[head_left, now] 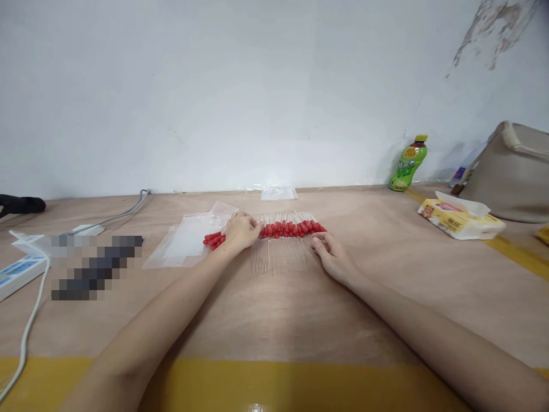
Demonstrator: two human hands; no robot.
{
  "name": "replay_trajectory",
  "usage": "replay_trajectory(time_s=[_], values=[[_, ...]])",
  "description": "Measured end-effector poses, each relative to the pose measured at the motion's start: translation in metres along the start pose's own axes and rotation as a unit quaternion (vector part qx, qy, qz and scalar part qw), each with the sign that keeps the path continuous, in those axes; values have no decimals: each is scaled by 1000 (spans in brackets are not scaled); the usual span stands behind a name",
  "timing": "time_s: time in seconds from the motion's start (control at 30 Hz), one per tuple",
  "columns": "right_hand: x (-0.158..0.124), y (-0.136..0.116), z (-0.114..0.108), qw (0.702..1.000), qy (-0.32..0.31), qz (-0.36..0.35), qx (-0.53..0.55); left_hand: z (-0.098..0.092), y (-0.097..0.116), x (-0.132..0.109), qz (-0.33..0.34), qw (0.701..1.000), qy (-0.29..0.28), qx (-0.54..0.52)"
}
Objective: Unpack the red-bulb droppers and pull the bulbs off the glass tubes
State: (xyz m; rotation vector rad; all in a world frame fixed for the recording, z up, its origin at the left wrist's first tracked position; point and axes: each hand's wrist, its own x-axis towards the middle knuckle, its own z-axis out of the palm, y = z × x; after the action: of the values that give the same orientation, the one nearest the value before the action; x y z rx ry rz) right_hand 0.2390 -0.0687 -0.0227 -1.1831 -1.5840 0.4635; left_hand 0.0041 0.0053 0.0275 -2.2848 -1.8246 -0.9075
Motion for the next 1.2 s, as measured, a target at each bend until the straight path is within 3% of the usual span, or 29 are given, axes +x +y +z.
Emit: replay_trajectory(time_s=[0.27, 0.37, 0.5, 0.63, 0.73, 0.83, 0.93, 1.0, 1.1, 1.2], values=[[-5, 0, 3, 995, -67, 25, 71, -13, -10, -15, -30, 992, 49, -113], [-5, -7, 1, 995, -80, 11, 52, -22, -7, -29, -7, 985, 67, -158], [-4, -8, -2, 997, -76, -11, 15, -32, 4, -59, 108, 971, 75, -197], [-2, 1, 0, 997, -71, 0, 10, -31, 14, -85, 239, 950, 49, -197], [-3, 2, -2, 999, -44, 4, 30, -26, 16, -92, 286, 935, 47, -206], [-6, -8, -6, 994, -51, -97, -29, -23, 15, -92, 300, 931, 40, -201], [-10, -19, -7, 956, -93, -245, -129, -22, 13, -91, 314, 928, 31, -198], [-13, -23, -5, 930, -107, -308, -168, -21, 12, -92, 332, 921, 29, -203], [-14, -24, -2, 912, -120, -344, -191, -20, 11, -93, 351, 911, 29, -214], [-16, -27, 0, 909, -128, -346, -191, -19, 16, -94, 328, 920, 44, -212]])
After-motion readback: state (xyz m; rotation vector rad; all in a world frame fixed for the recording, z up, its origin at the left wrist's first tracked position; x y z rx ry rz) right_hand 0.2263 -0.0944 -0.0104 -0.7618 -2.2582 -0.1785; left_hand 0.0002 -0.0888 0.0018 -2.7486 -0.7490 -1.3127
